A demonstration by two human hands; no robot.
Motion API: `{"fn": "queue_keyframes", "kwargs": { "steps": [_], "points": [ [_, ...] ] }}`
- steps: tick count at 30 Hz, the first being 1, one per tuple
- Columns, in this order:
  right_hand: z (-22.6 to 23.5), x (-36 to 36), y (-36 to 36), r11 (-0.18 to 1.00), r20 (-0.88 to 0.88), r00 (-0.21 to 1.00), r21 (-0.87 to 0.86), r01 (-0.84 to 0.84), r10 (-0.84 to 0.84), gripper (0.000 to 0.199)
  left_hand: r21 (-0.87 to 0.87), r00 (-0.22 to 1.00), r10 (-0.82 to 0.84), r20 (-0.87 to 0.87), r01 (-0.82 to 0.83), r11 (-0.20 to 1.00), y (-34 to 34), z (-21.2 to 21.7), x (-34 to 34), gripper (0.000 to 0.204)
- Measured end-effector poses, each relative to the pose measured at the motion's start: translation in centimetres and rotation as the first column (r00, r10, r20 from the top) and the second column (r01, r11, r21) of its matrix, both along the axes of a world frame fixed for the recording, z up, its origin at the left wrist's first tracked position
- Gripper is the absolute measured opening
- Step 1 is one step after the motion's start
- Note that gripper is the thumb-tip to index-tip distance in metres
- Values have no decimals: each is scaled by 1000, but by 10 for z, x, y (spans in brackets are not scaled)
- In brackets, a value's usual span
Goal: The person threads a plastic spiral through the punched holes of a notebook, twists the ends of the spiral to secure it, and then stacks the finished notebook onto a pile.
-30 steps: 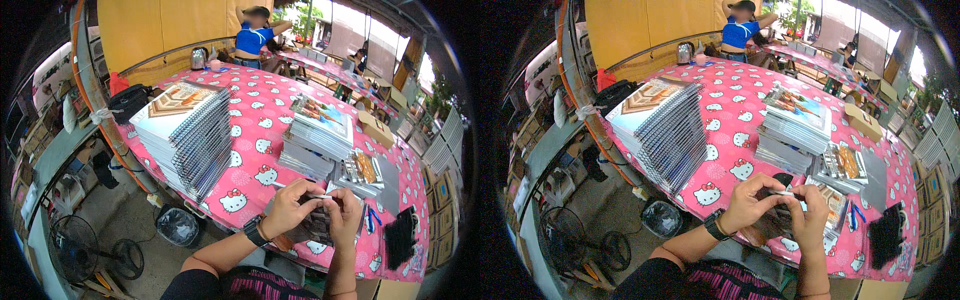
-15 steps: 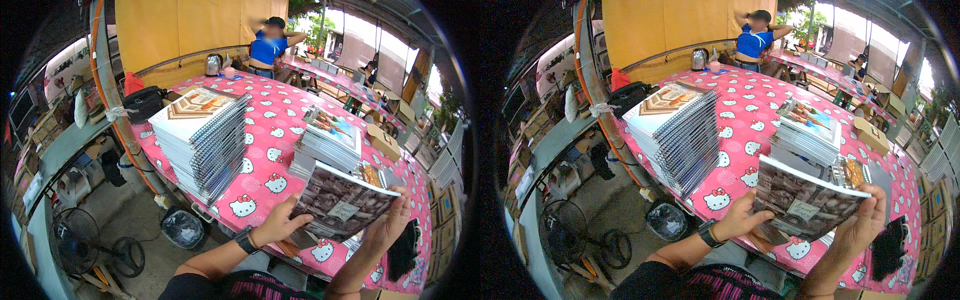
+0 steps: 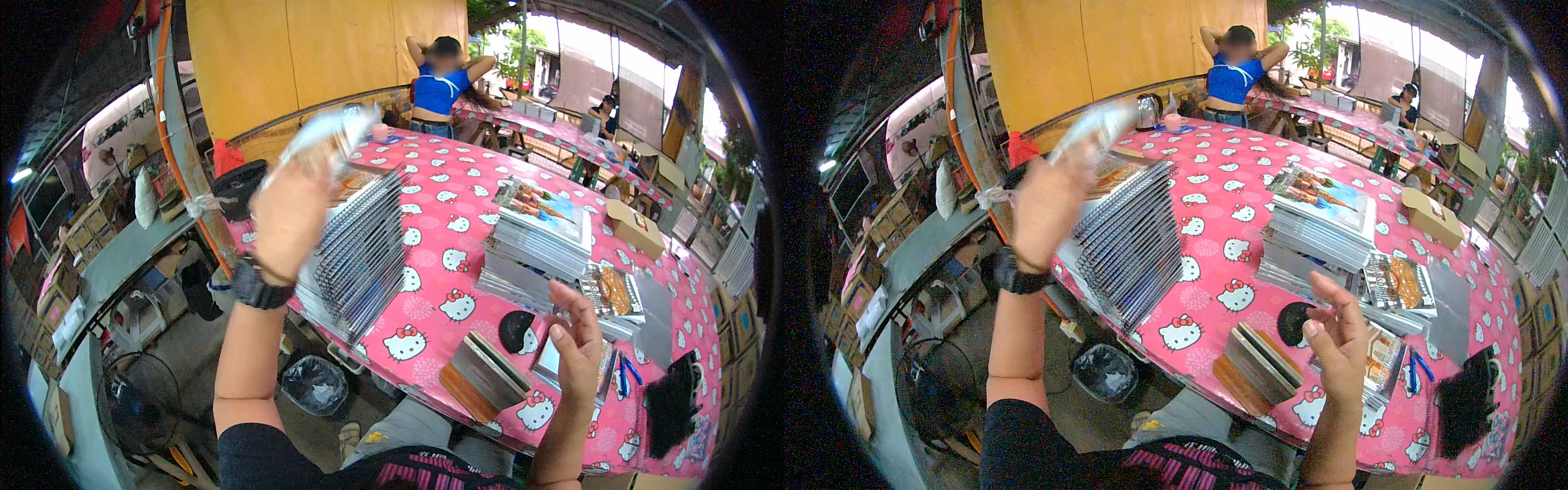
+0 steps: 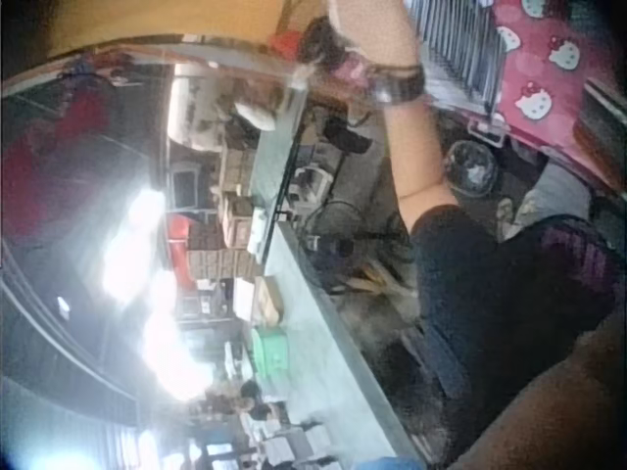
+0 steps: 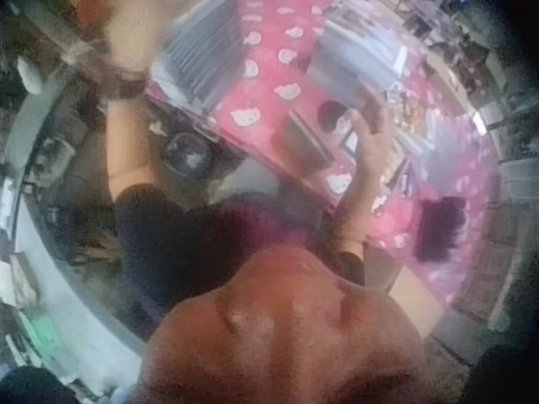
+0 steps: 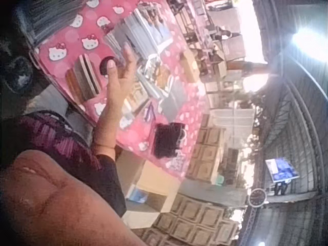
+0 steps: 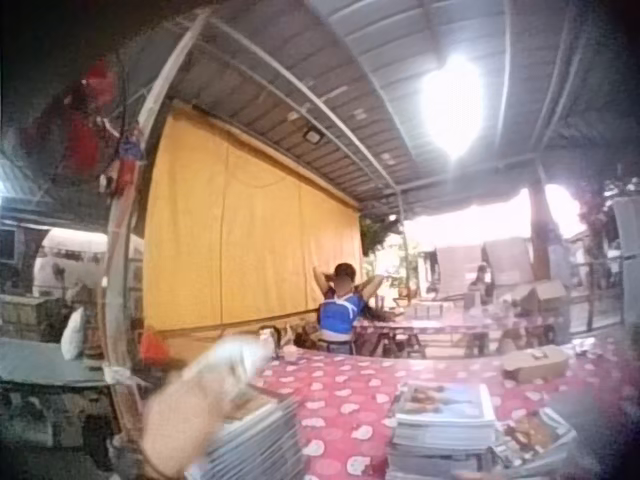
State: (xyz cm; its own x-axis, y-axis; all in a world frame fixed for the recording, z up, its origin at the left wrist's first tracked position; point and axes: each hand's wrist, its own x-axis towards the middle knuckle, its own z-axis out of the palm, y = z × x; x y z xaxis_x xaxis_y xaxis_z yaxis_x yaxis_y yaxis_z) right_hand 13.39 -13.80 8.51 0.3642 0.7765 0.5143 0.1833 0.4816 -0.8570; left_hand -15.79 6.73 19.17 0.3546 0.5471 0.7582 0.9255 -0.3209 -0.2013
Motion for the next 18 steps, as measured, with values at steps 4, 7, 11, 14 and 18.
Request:
{"fn": "queue_keyframes", "kwargs": {
  "steps": [4, 7, 11, 14, 18],
  "points": [
    [-7, 7, -10, 996, -24, 997, -57, 74, -75, 53, -163, 983, -150, -103, 132, 978, 10, -35, 12, 45],
    [-14, 18, -15, 993, -30, 994, -56, 104, -106, 52, -215, 981, -175, -85, 154, 964, 12, -33, 15, 36],
    [-25, 21, -17, 993, -74, 993, -80, 83, -88, 45, 1, 980, -186, -70, 187, 982, 17, -50, 19, 25],
    [-29, 19, -20, 986, -84, 989, -128, 110, -121, 45, -32, 987, -147, -73, 145, 989, 13, -55, 30, 28],
    [-31, 19, -25, 986, -46, 992, -123, 111, -117, 45, -58, 983, -181, 18, 182, 982, 10, -56, 28, 31]
  ]
}}
